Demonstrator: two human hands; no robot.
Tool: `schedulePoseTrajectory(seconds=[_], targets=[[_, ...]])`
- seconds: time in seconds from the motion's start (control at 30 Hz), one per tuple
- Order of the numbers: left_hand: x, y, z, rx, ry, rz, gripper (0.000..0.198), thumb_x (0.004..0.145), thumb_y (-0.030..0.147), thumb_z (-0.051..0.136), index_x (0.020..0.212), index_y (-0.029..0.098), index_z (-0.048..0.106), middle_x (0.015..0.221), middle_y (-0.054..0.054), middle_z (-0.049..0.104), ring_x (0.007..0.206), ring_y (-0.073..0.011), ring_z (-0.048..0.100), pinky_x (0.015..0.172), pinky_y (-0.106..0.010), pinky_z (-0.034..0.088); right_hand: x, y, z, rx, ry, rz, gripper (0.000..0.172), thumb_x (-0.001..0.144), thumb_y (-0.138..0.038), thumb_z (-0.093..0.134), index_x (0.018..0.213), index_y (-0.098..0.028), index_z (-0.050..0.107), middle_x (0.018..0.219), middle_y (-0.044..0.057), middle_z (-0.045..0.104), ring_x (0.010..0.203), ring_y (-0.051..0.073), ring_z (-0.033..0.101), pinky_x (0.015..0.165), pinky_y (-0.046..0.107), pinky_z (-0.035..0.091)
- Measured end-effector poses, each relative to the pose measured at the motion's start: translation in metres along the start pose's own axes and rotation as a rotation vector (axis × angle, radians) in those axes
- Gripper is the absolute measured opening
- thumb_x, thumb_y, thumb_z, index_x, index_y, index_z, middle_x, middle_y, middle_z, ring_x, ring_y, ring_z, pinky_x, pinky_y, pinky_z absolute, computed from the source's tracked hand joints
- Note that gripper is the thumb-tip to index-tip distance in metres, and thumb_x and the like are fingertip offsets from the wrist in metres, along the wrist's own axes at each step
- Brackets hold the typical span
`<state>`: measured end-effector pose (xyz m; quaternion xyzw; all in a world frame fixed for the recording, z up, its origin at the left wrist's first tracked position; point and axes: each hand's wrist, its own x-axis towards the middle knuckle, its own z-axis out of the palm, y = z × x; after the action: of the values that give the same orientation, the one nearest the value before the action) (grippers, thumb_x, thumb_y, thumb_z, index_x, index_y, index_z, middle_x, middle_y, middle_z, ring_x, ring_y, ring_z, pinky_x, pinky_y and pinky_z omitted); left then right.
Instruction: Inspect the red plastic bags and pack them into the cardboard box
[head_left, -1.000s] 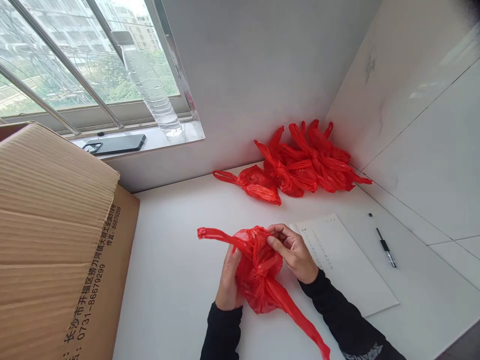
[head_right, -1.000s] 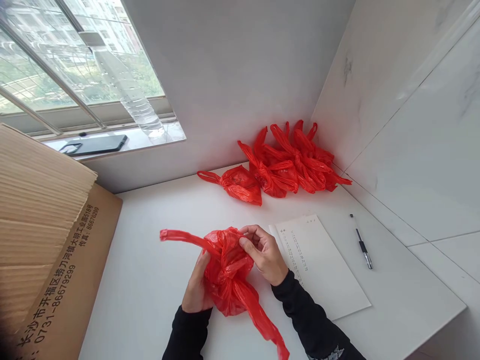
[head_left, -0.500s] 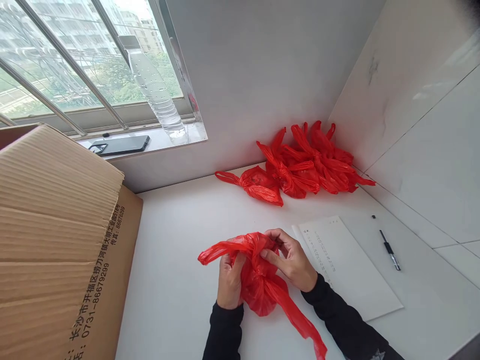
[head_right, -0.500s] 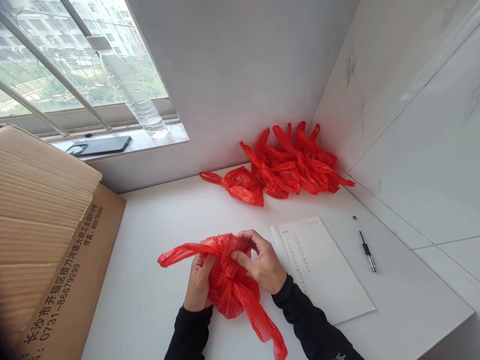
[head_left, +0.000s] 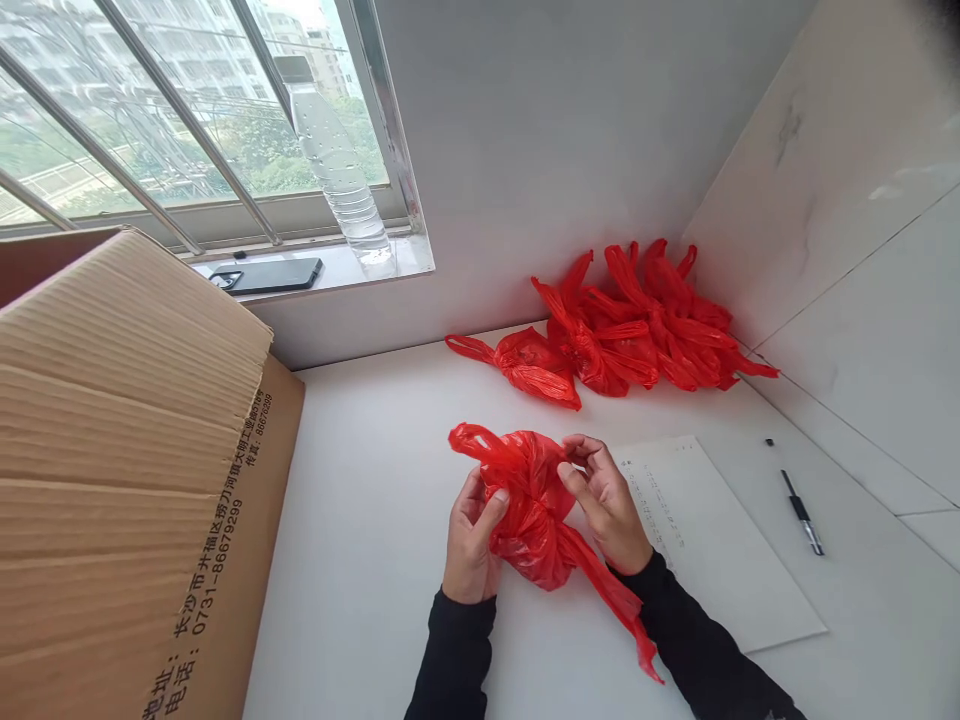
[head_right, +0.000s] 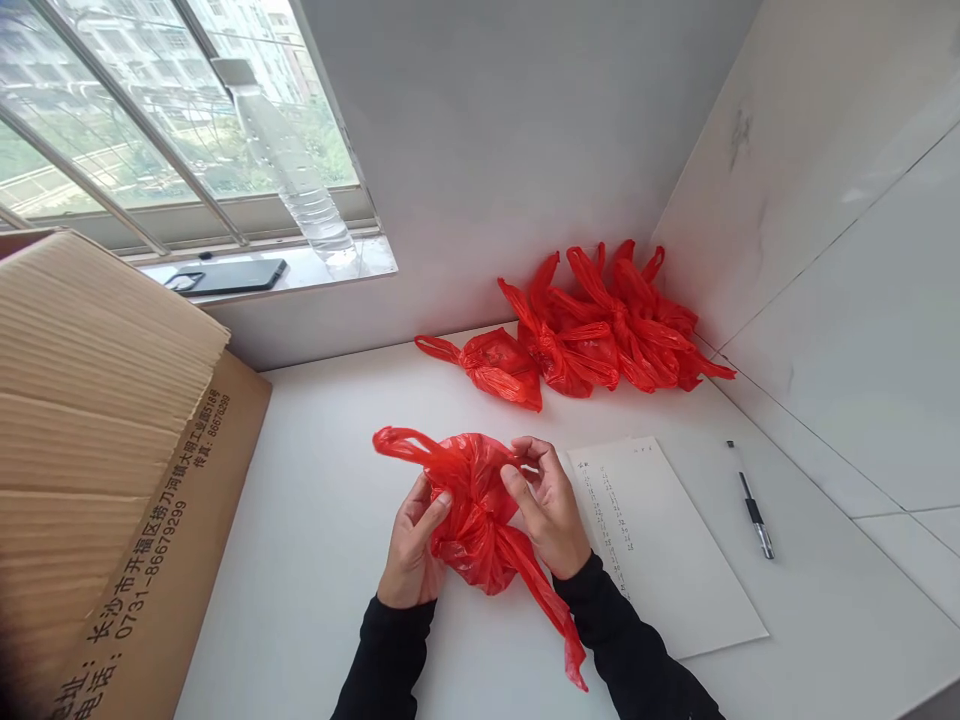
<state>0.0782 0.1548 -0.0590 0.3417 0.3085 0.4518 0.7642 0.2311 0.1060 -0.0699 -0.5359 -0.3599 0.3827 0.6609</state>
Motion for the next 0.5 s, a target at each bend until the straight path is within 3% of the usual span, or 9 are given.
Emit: schedulePoseTrajectory(seconds=[0.1,0.2,0.27,0.4,0.5], targets=[[-0.001,0.002,-0.001,-0.026,0.035,0.031,0.049,0.083,0.033,0.071,0.128,0.021,0.059,0.127,-0.011,0.065,0.120,-0.0322,0.059,0.099,-0.043,0.048,-0.007,-0.007,0.003,-0.186,-0.058,-0.114,0.033,0.089,-0.042,0.067,0.117,-0.030,0.056,0.115,0.003,0.056,0.106,0.022,0.054,0.099,0.038,0.043],[-0.003,0.005,-0.001,-0.093,-0.054,-0.006,0.045,0.093,0.042,0.055,0.133,0.020,0.059,0.132,-0.013,0.062,0.127,-0.0333,0.053,0.104,-0.047,0.045,-0.012,-0.012,0.007,-0.282,-0.251,-0.069,0.062,0.079,-0.039,0.077,0.133,-0.031,0.049,0.133,0.004,0.052,0.120,0.026,0.051,0.104,0.041,0.042],[-0.003,0.005,-0.003,-0.099,-0.129,-0.015,0.044,0.096,0.041,0.050,0.133,0.020,0.060,0.138,-0.014,0.058,0.133,-0.0336,0.047,0.108,-0.049,0.042,-0.013,-0.013,0.009,-0.273,-0.259,-0.019,0.073,0.078,-0.034,0.079,0.140,-0.031,0.041,0.139,0.005,0.051,0.125,0.026,0.049,0.107,0.041,0.042],[0.000,0.001,-0.008,0.017,-0.087,0.078,0.049,0.091,0.027,0.063,0.139,0.027,0.053,0.150,-0.009,0.048,0.143,-0.0284,0.036,0.115,-0.044,0.034,-0.007,-0.013,0.007,-0.119,-0.154,0.011,0.044,0.091,-0.032,0.065,0.133,-0.029,0.050,0.128,0.004,0.062,0.116,0.023,0.059,0.102,0.037,0.046],[0.003,-0.004,-0.011,0.034,-0.049,0.037,0.053,0.091,0.031,0.064,0.142,0.029,0.048,0.148,-0.009,0.050,0.139,-0.0277,0.042,0.112,-0.043,0.038,-0.003,-0.012,0.003,0.068,-0.184,0.075,0.035,0.095,-0.037,0.060,0.128,-0.027,0.055,0.122,0.005,0.066,0.109,0.023,0.063,0.095,0.035,0.050]])
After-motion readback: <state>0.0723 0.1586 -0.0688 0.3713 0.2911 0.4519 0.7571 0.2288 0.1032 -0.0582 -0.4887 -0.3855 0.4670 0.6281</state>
